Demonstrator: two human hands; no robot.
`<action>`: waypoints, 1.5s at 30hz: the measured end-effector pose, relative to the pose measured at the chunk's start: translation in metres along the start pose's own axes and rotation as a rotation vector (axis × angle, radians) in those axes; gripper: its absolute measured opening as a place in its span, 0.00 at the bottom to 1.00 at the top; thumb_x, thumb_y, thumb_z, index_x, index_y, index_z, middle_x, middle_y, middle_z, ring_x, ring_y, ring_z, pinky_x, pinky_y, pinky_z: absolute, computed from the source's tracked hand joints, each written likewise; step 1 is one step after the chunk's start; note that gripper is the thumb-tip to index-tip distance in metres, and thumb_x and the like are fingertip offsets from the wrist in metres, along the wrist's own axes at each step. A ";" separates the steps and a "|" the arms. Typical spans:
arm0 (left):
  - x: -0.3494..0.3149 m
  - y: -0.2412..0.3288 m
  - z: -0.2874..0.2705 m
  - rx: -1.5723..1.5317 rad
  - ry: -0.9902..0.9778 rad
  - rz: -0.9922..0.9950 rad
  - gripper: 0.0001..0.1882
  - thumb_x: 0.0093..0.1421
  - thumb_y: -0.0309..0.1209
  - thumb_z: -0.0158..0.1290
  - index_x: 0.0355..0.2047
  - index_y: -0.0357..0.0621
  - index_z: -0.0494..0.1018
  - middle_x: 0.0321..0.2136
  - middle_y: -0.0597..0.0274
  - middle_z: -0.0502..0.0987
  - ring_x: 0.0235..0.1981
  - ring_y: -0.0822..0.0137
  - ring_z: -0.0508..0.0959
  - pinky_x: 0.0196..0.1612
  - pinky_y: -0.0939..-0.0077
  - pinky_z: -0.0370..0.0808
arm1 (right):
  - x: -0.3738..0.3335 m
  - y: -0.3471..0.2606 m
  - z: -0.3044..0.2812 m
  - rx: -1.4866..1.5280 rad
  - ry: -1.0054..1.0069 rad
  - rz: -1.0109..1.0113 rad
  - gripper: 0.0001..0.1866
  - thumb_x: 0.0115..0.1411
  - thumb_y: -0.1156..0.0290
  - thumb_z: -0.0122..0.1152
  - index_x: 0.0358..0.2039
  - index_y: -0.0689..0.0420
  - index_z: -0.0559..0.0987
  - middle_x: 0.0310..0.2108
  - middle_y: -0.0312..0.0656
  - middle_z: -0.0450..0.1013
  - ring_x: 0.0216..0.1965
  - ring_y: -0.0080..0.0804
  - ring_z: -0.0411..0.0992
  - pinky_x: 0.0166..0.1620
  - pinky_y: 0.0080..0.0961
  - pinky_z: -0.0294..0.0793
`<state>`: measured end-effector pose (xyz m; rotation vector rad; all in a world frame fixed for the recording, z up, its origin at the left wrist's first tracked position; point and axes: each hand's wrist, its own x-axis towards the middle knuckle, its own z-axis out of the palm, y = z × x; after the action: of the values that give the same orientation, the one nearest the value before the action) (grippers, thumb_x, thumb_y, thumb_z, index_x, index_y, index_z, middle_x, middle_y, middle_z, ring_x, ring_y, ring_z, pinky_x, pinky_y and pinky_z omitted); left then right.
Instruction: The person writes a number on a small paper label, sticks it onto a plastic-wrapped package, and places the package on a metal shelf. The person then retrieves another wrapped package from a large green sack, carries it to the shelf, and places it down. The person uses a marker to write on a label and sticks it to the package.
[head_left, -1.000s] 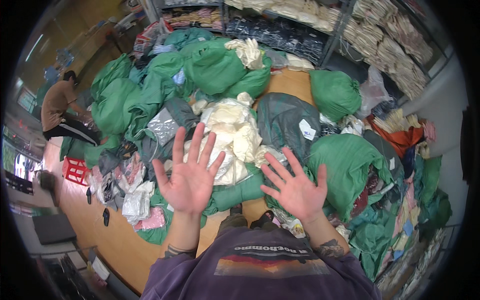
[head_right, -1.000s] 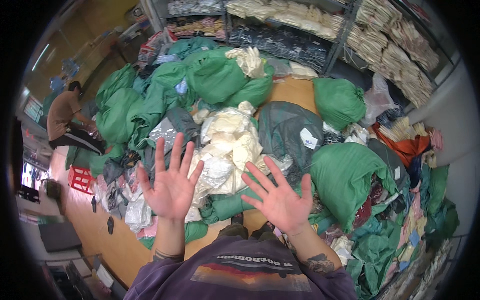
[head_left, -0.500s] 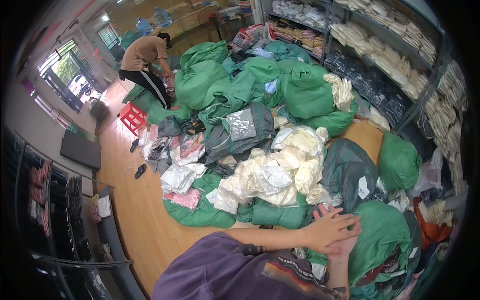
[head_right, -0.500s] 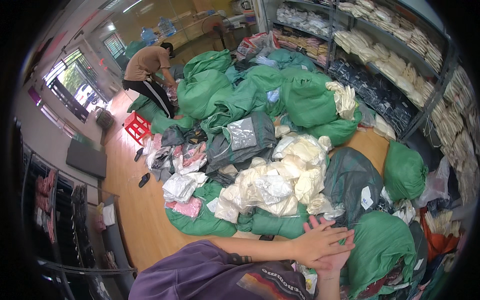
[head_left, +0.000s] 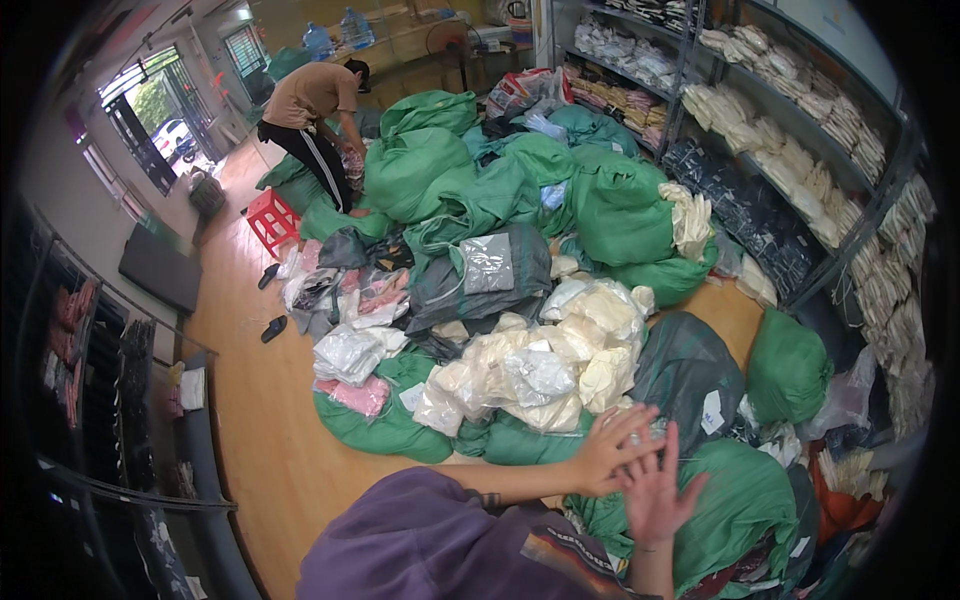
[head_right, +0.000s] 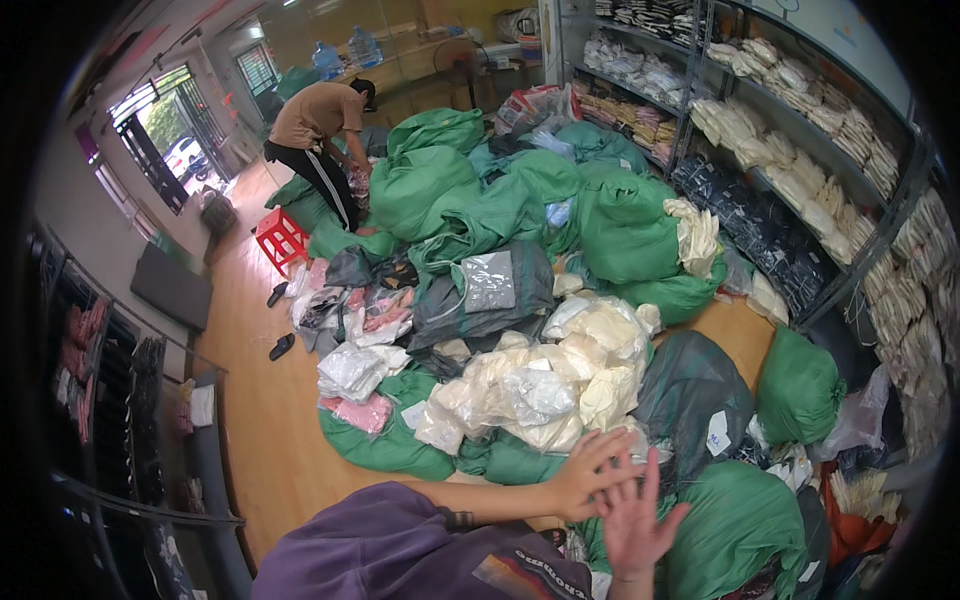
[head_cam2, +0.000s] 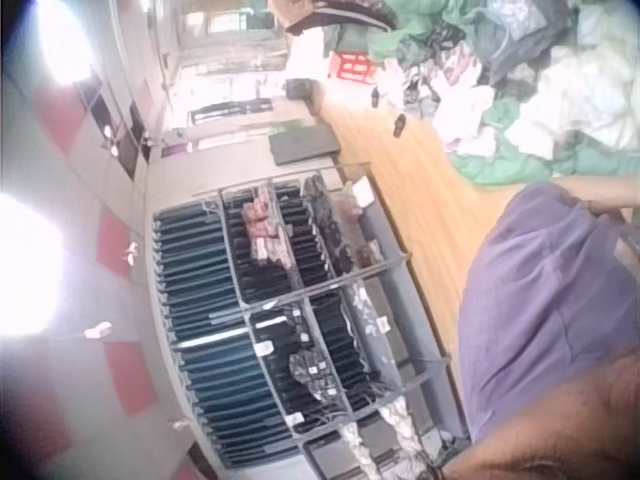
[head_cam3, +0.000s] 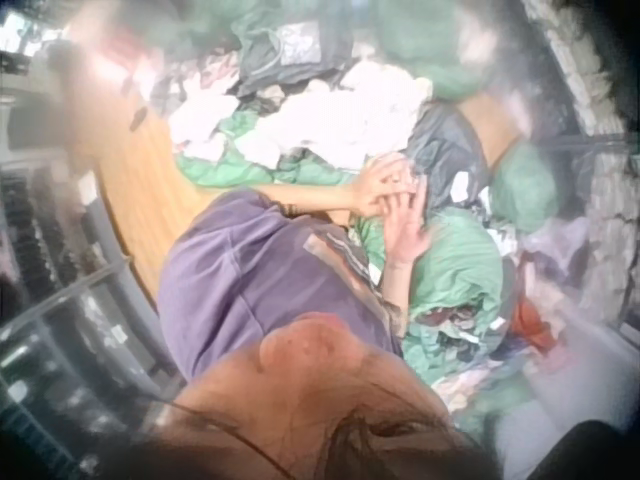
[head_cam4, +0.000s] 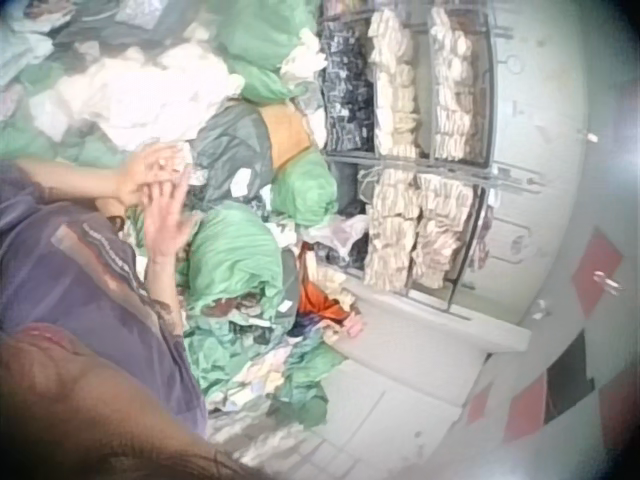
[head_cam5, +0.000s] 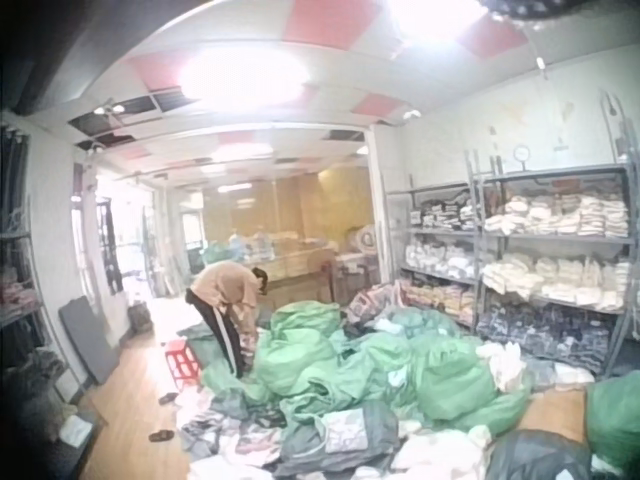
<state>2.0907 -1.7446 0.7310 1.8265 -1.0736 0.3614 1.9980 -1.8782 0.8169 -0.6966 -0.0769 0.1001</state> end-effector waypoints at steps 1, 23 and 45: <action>-0.005 -0.001 -0.002 -0.084 0.067 -0.063 0.44 0.63 0.61 0.49 0.74 0.54 0.59 0.75 0.48 0.52 0.75 0.45 0.53 0.72 0.40 0.47 | -0.001 0.011 0.003 -0.130 -0.040 0.038 0.59 0.62 0.20 0.33 0.78 0.52 0.37 0.79 0.53 0.38 0.78 0.52 0.39 0.76 0.48 0.37; 0.045 0.092 -0.099 -0.730 0.554 -0.163 0.56 0.69 0.65 0.36 0.76 0.34 0.28 0.78 0.47 0.28 0.78 0.52 0.30 0.76 0.59 0.29 | 0.019 0.037 0.090 -1.049 -0.446 -0.343 0.58 0.67 0.27 0.29 0.75 0.67 0.35 0.78 0.58 0.26 0.79 0.51 0.24 0.75 0.49 0.25; 0.047 0.124 -0.060 -0.632 0.287 -0.104 0.49 0.71 0.63 0.31 0.77 0.40 0.33 0.78 0.47 0.25 0.78 0.47 0.29 0.75 0.51 0.31 | 0.021 0.005 0.091 -0.906 -0.202 -0.451 0.65 0.62 0.20 0.30 0.75 0.69 0.34 0.79 0.57 0.28 0.79 0.50 0.27 0.76 0.46 0.28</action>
<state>2.0301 -1.7380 0.8636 1.2163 -0.7735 0.1831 2.0086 -1.8135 0.8841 -1.5520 -0.4909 -0.3218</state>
